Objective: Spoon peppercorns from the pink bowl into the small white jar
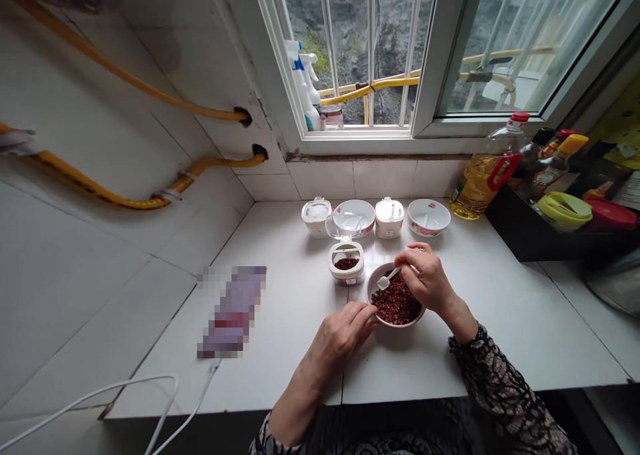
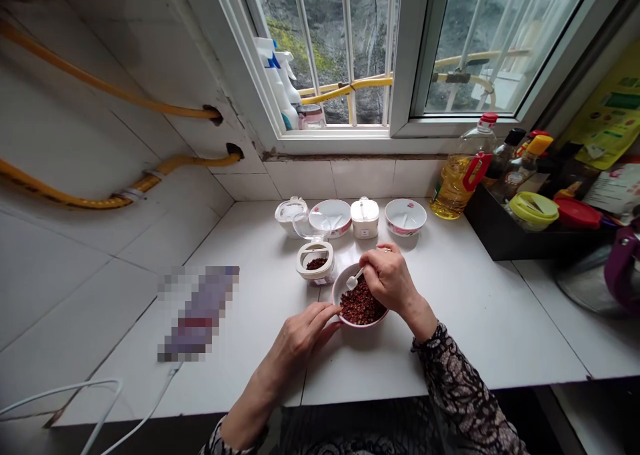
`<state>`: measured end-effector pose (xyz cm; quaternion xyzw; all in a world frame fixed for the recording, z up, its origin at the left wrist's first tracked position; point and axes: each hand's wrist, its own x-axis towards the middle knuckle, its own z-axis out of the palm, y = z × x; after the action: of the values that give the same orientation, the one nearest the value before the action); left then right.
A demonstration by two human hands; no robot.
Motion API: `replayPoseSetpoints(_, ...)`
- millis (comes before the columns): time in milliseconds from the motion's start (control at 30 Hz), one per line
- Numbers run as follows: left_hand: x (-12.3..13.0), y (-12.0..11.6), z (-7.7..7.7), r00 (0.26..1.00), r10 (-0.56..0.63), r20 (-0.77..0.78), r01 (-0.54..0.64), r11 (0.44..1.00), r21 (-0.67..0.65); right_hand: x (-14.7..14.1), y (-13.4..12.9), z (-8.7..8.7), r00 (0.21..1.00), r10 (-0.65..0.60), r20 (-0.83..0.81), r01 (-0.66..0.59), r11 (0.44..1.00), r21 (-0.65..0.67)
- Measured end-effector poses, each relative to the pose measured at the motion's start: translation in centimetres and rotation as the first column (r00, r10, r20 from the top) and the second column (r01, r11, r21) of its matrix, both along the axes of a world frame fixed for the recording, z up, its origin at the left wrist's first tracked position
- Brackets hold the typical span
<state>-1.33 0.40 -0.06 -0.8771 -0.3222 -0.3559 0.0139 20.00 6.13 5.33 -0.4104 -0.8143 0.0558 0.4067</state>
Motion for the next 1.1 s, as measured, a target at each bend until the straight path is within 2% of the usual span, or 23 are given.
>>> replayPoseSetpoints(100, 0.0, 0.0, 0.0, 1.0, -0.002, 0.002, 0.002, 1.0, -0.02, -0.5, 0.0, -1.0, 0.991, 0.026, 0.134, -0.022, 0.999, -0.029)
replayPoseSetpoints(200, 0.0, 0.0, -0.1, 1.0, -0.007, 0.008, 0.007, 1.0, -0.021, -1.0, 0.0, -1.5, 0.987, 0.037, 0.153, -0.02, 0.993, -0.113)
replayPoseSetpoints(400, -0.1, 0.0, -0.1, 1.0, -0.008, 0.01, 0.008, 1.0, -0.007, -0.8, 0.0, -1.3, 0.999, 0.024, 0.033, -0.016, 0.969, -0.246)
replayPoseSetpoints(667, -0.1, -0.1, 0.0, 1.0, -0.001, -0.003, 0.001, 1.0, -0.016, -0.6, 0.2, -1.0, 0.99, -0.096, -0.102, 0.054, 0.935, -0.35)
replayPoseSetpoints(800, -0.1, -0.1, -0.1, 1.0, 0.002, -0.012, -0.002, 1.0, -0.01, -0.6, 0.2, -0.8, 0.978, -0.121, -0.168, 0.047, 0.92, -0.39)
replayPoseSetpoints(1000, -0.1, 0.0, -0.1, 1.0, 0.006, -0.011, -0.006, 1.0, 0.002, -0.3, 0.4, -0.5, 0.875, -0.209, -0.437, -0.109, 0.794, -0.598)
replayPoseSetpoints(1100, 0.0, 0.0, 0.0, 1.0, 0.008, -0.006, -0.008, 1.0, 0.022, -0.8, 0.4, -0.3, 0.805, -0.224, -0.549, -0.141, 0.827, -0.544)
